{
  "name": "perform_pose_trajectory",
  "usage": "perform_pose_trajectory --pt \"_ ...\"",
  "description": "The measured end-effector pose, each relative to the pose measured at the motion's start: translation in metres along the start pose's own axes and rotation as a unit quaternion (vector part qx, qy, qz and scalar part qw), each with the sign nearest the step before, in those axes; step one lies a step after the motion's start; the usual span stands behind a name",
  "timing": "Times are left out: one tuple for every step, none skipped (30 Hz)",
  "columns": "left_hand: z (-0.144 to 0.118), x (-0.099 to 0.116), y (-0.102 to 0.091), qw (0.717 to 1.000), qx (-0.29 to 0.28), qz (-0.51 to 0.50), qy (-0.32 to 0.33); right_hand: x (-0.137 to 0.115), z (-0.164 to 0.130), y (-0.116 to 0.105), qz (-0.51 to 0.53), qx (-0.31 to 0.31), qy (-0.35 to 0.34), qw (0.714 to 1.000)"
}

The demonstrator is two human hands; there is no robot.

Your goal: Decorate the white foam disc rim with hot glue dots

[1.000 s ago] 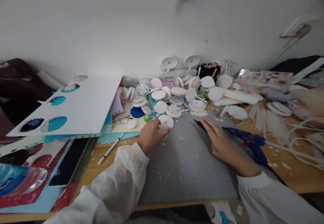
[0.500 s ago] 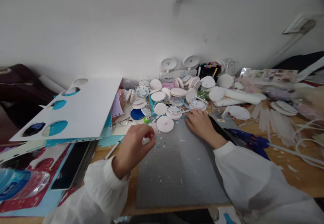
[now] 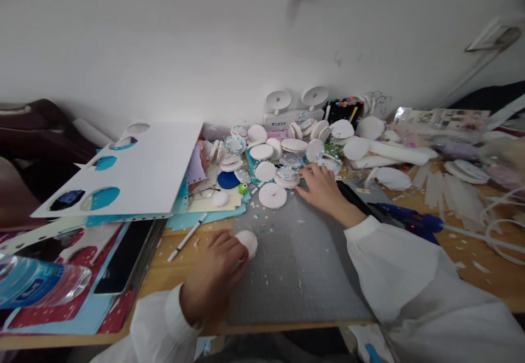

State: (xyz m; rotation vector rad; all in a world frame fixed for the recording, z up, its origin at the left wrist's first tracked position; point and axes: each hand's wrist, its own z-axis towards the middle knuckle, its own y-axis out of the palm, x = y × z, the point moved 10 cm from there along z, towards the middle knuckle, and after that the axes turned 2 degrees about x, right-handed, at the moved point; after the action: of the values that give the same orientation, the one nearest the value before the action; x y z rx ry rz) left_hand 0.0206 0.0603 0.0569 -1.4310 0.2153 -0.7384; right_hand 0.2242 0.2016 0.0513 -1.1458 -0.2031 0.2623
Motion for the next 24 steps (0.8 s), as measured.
perform_pose_trajectory --pt "0.000 0.003 -0.001 1.000 0.009 0.004 0.009 -0.006 0.000 -0.004 0.008 0.011 -0.006 1.000" --pt "0.000 0.005 -0.004 1.000 0.020 0.004 0.015 -0.013 0.000 -0.007 0.017 0.019 -0.016 1.000" --pt "-0.001 0.007 -0.008 0.999 0.028 -0.003 0.019 -0.018 0.000 -0.008 0.027 0.026 -0.028 0.999" --pt "-0.001 0.007 -0.013 0.999 0.037 -0.012 0.020 -0.022 0.001 -0.009 0.037 0.030 -0.039 0.998" --pt "-0.002 0.007 -0.018 0.998 0.047 -0.022 0.018 -0.024 0.001 -0.007 0.046 0.033 -0.049 0.997" --pt "-0.003 0.005 -0.025 0.998 0.056 -0.031 0.012 -0.024 0.003 -0.006 0.053 0.036 -0.056 0.996" --pt "-0.003 0.003 -0.031 0.997 0.066 -0.038 0.003 -0.023 0.005 -0.003 0.060 0.039 -0.061 0.996" --pt "-0.003 0.001 -0.037 0.997 0.070 -0.045 -0.006 -0.021 0.008 -0.001 0.067 0.042 -0.065 0.995" --pt "-0.003 -0.001 -0.041 0.996 0.071 -0.053 -0.010 -0.019 0.011 0.001 0.072 0.045 -0.069 0.994" --pt "-0.002 -0.001 -0.044 0.996 0.067 -0.061 -0.011 -0.017 0.014 0.002 0.078 0.048 -0.074 0.993" --pt "-0.001 0.000 -0.045 0.996 0.060 -0.068 -0.008 -0.016 0.017 0.003 0.084 0.050 -0.081 0.992" --pt "0.001 0.002 -0.045 0.996 0.052 -0.072 -0.002 -0.015 0.020 0.001 0.090 0.052 -0.089 0.991" --pt "0.002 0.005 -0.044 0.997 0.040 -0.072 0.006 -0.015 0.022 -0.001 0.097 0.054 -0.097 0.989" --pt "0.004 0.007 -0.042 0.997 0.028 -0.070 0.013 -0.014 0.024 -0.005 0.104 0.058 -0.103 0.988" --pt "0.006 0.009 -0.040 0.998 0.017 -0.066 0.019 -0.013 0.027 -0.011 0.110 0.063 -0.106 0.986" --pt "0.009 0.010 -0.038 0.998 0.006 -0.060 0.024 -0.010 0.029 -0.018 0.118 0.070 -0.108 0.985" --pt "0.012 0.010 -0.037 0.998 -0.001 -0.054 0.028 -0.007 0.031 -0.026 0.131 0.081 -0.106 0.982" --pt "0.017 0.009 -0.036 0.998 -0.005 -0.049 0.032 -0.003 0.033 -0.036 0.150 0.097 -0.101 0.979" --pt "0.023 0.008 -0.035 0.998 -0.007 -0.045 0.037 0.003 0.036 -0.047 0.171 0.116 -0.094 0.974" --pt "0.031 0.006 -0.035 0.998 -0.007 -0.043 0.043 0.010 0.040 -0.057 0.194 0.137 -0.083 0.968" --pt "0.040 0.005 -0.034 0.998 -0.007 -0.043 0.050 0.018 0.046 -0.067 0.212 0.160 -0.068 0.962" --pt "0.051 0.003 -0.031 0.997 -0.014 -0.043 0.058 0.026 0.053 -0.075 0.222 0.181 -0.050 0.957" --pt "0.062 0.002 -0.028 0.997 -0.016 -0.041 0.064 0.035 0.061 -0.080 0.221 0.199 -0.030 0.954" --pt "0.075 -0.001 -0.025 0.997 -0.016 -0.034 0.063 0.042 0.071 -0.083 0.214 0.211 -0.011 0.954"
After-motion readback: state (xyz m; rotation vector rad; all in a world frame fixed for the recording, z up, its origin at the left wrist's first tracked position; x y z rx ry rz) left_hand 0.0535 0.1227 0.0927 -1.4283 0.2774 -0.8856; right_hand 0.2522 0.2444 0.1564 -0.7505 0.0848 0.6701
